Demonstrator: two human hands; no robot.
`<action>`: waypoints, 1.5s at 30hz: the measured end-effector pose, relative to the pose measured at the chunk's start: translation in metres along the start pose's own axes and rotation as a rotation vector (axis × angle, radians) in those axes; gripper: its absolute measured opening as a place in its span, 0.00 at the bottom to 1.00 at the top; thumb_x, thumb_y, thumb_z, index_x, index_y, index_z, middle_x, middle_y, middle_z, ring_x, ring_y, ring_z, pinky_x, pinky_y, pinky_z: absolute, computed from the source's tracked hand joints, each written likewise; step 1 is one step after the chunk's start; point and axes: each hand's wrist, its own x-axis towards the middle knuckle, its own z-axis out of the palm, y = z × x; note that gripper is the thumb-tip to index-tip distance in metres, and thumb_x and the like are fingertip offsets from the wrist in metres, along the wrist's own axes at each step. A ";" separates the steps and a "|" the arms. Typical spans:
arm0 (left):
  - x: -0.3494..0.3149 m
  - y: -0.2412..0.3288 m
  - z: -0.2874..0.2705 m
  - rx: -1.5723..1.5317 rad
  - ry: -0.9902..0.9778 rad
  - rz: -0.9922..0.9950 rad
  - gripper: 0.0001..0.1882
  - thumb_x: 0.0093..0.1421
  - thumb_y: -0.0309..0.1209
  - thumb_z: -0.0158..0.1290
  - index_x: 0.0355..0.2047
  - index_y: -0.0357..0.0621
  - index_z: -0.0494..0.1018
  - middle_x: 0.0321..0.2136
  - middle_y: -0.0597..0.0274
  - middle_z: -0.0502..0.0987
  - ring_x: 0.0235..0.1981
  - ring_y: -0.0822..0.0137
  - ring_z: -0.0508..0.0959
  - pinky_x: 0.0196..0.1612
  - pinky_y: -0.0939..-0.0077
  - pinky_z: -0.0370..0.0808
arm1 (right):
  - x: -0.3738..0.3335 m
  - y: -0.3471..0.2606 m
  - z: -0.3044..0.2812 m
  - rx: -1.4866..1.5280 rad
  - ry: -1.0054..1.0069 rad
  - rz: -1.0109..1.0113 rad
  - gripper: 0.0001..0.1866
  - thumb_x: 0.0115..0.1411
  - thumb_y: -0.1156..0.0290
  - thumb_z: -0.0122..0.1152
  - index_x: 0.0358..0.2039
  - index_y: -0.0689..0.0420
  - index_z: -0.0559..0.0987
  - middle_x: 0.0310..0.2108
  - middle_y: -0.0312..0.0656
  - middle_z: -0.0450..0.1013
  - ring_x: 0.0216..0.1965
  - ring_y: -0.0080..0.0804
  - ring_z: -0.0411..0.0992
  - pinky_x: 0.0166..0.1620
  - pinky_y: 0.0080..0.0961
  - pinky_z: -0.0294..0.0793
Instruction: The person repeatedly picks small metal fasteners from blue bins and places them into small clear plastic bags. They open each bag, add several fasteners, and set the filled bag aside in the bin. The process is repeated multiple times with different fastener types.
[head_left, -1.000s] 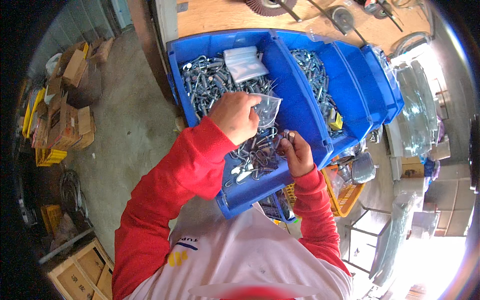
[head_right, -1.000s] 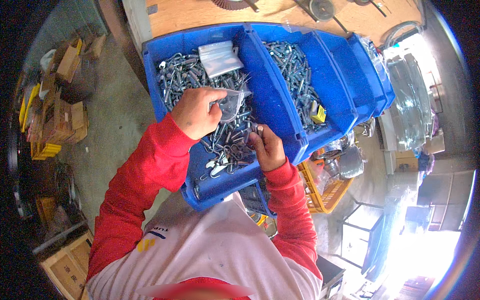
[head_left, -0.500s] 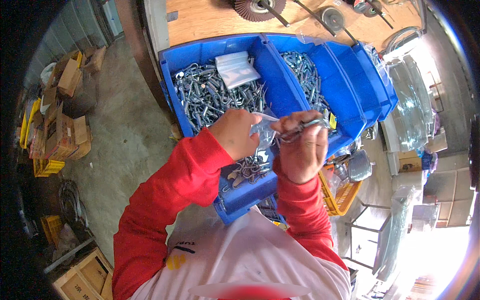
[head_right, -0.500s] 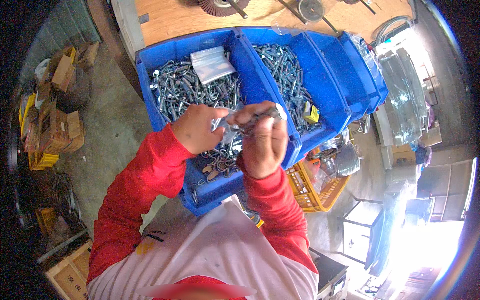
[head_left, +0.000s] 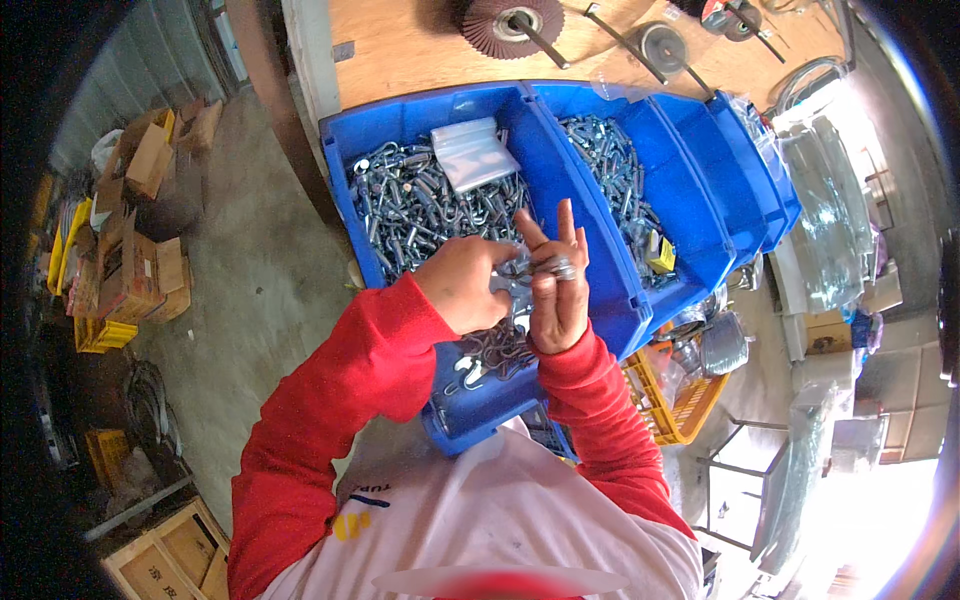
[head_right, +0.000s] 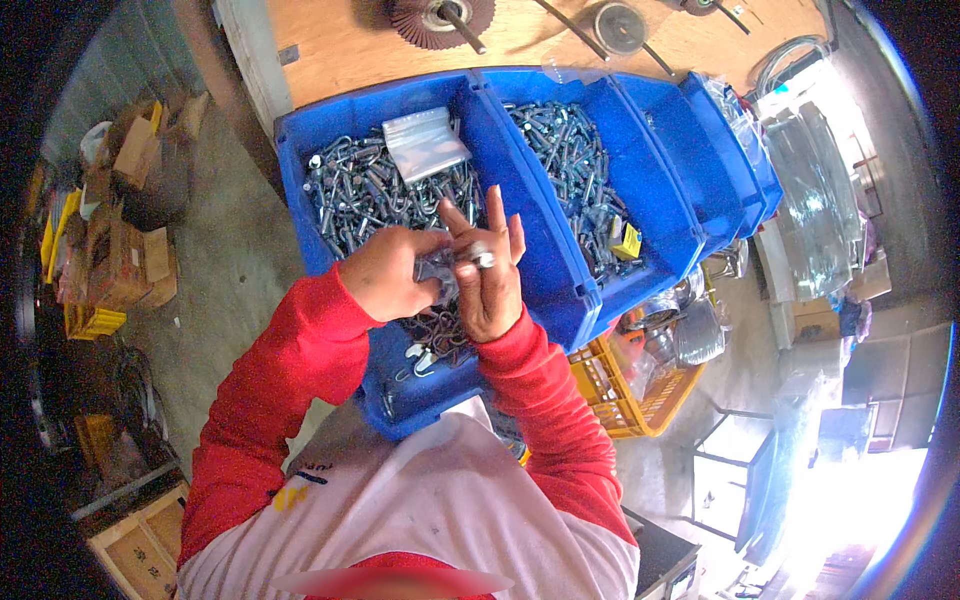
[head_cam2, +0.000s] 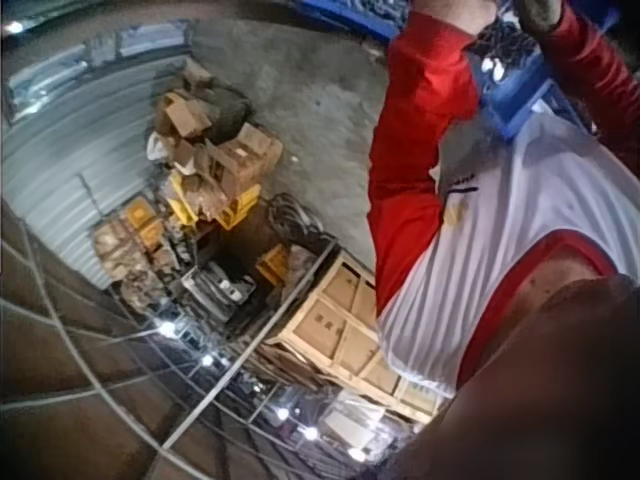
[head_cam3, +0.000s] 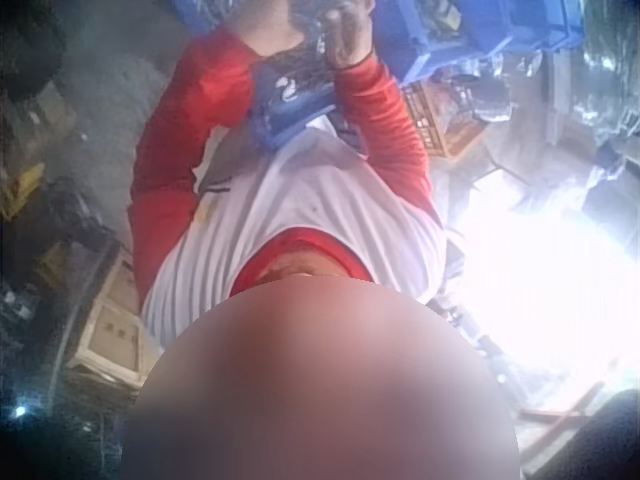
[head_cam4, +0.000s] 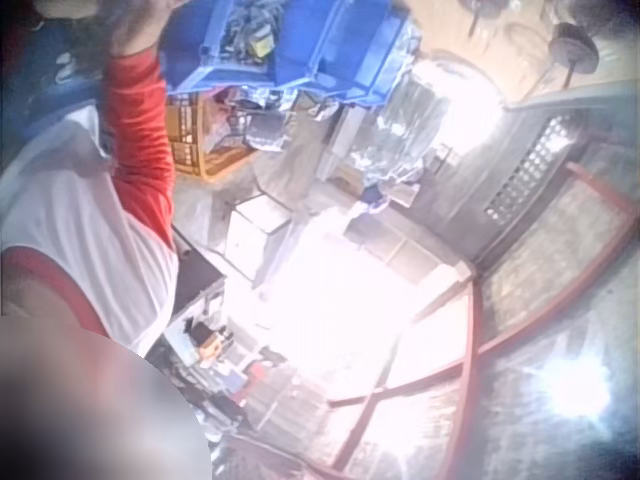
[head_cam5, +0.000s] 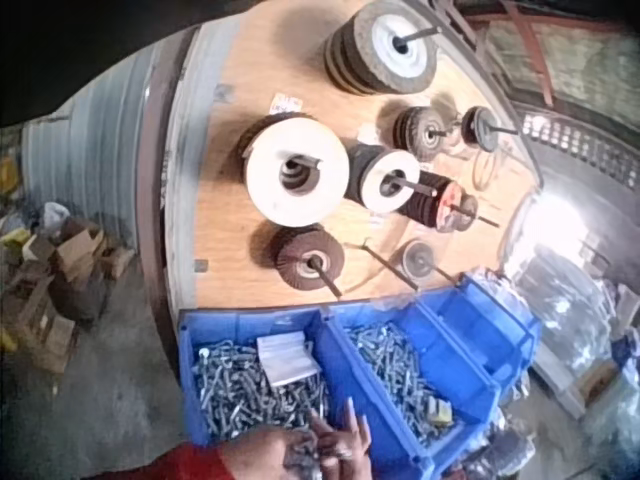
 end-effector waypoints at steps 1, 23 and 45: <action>0.000 0.000 -0.001 0.000 -0.006 -0.003 0.16 0.52 0.26 0.58 0.41 0.36 0.79 0.26 0.41 0.81 0.32 0.47 0.85 0.36 0.58 0.79 | 0.001 0.001 -0.004 -0.062 -0.039 -0.070 0.15 0.73 0.59 0.49 0.50 0.56 0.73 0.66 0.51 0.68 0.76 0.57 0.46 0.73 0.52 0.32; 0.021 0.052 0.029 0.393 -0.185 -0.024 0.12 0.55 0.24 0.53 0.37 0.36 0.82 0.26 0.41 0.80 0.25 0.42 0.81 0.32 0.52 0.79 | 0.025 0.051 -0.149 -0.186 0.132 0.144 0.03 0.57 0.76 0.65 0.28 0.59 0.84 0.24 0.46 0.79 0.26 0.41 0.79 0.32 0.34 0.75; 0.044 0.046 0.030 0.255 -0.269 -0.204 0.16 0.56 0.25 0.54 0.45 0.36 0.80 0.36 0.38 0.82 0.33 0.43 0.83 0.37 0.59 0.81 | 0.078 0.247 -0.077 -0.705 -0.602 0.210 0.10 0.55 0.72 0.60 0.37 0.58 0.84 0.45 0.48 0.77 0.47 0.50 0.78 0.47 0.48 0.80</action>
